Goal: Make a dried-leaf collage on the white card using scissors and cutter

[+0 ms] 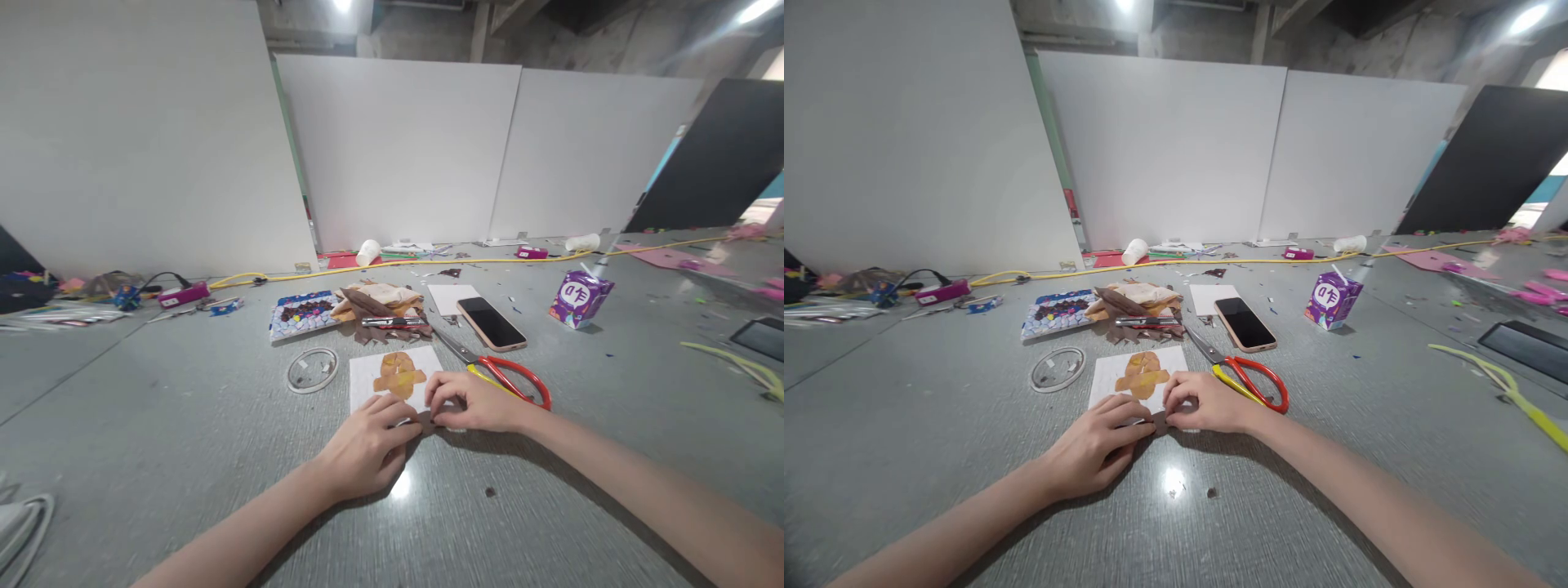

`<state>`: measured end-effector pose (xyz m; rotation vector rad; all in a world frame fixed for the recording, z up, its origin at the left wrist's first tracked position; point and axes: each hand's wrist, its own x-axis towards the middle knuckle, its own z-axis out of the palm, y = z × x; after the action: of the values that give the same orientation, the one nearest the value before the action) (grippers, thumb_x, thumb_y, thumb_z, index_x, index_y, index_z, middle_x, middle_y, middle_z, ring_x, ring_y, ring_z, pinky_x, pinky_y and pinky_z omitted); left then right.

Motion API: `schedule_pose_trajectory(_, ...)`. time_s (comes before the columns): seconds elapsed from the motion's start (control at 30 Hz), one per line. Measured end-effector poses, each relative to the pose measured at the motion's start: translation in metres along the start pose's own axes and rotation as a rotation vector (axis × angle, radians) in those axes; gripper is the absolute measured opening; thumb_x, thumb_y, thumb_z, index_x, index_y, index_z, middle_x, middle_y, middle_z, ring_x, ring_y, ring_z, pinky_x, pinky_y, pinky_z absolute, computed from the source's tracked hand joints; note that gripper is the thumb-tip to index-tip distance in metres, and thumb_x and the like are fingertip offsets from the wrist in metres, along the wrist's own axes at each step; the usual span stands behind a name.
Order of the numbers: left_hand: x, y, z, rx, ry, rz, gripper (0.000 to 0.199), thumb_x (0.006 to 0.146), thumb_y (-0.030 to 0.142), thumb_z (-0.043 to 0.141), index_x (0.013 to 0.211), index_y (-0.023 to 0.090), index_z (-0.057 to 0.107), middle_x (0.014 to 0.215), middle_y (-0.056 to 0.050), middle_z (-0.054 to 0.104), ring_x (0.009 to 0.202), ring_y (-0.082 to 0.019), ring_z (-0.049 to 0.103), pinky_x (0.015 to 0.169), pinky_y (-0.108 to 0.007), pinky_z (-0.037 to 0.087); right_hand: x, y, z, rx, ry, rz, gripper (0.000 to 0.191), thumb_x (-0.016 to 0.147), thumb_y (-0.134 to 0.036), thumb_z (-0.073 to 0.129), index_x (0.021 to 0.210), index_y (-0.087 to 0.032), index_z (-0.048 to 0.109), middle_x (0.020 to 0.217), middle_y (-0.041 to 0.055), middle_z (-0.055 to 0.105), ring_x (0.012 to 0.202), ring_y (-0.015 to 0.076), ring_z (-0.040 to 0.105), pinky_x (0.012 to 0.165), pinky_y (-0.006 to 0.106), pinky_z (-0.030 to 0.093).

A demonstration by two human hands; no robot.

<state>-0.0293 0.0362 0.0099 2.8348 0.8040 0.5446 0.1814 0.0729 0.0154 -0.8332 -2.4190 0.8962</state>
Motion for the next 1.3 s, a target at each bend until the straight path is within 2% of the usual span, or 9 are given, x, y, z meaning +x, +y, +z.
schedule_pose_trajectory(0.27, -0.0005, -0.0014, 0.0010, -0.031, -0.009, 0.035, 0.031, 0.078, 0.008, 0.040, 0.105, 0.017, 0.053, 0.107, -0.003, 0.059, 0.101, -0.019, 0.046, 0.087, -0.033, 0.037, 0.0006, 0.0011, -0.0005, -0.006, 0.021, 0.019, 0.006, 0.071, -0.013, 0.059, 0.073, -0.018, 0.063, 0.088, 0.0013, 0.057, 0.077, 0.0106, 0.055, 0.071, 0.024, 0.044)
schedule_pose_trajectory(0.4, -0.0004, -0.0013, 0.0018, -0.017, -0.011, 0.034, 0.029, 0.079, 0.009, 0.040, 0.103, 0.017, 0.054, 0.107, -0.003, 0.059, 0.101, -0.019, 0.046, 0.087, -0.034, 0.038, -0.0003, 0.0018, 0.0007, -0.023, 0.090, 0.030, 0.009, 0.074, -0.013, 0.055, 0.072, -0.017, 0.063, 0.091, 0.0027, 0.056, 0.077, 0.0106, 0.055, 0.071, 0.024, 0.043)
schedule_pose_trajectory(0.97, 0.0017, -0.0003, 0.0012, 0.008, 0.000, 0.010, 0.029, 0.077, 0.008, 0.040, 0.099, 0.018, 0.056, 0.105, -0.004, 0.058, 0.092, -0.018, 0.049, 0.080, -0.033, 0.041, -0.0001, -0.0018, 0.0001, -0.044, 0.070, 0.032, 0.011, 0.068, -0.008, 0.060, 0.071, -0.018, 0.064, 0.091, 0.0010, 0.056, 0.077, 0.0107, 0.056, 0.071, 0.024, 0.043)
schedule_pose_trajectory(1.17, 0.0009, -0.0002, 0.0004, -0.013, -0.009, 0.036, 0.033, 0.076, 0.007, 0.041, 0.104, 0.018, 0.053, 0.109, -0.004, 0.058, 0.097, -0.018, 0.048, 0.085, -0.034, 0.039, 0.0010, -0.0024, 0.0025, -0.070, 0.151, 0.060, 0.010, 0.075, -0.016, 0.056, 0.072, -0.018, 0.065, 0.091, 0.0032, 0.057, 0.079, 0.0124, 0.056, 0.076, 0.027, 0.044)
schedule_pose_trajectory(1.3, 0.0010, 0.0000, -0.0002, -0.003, -0.031, 0.038, 0.032, 0.076, 0.007, 0.040, 0.103, 0.018, 0.053, 0.109, -0.004, 0.058, 0.100, -0.019, 0.047, 0.086, -0.035, 0.038, 0.0000, -0.0036, 0.0032, -0.096, 0.131, 0.043, 0.009, 0.072, -0.013, 0.058, 0.074, -0.018, 0.065, 0.092, 0.0030, 0.057, 0.078, 0.0124, 0.056, 0.072, 0.026, 0.045)
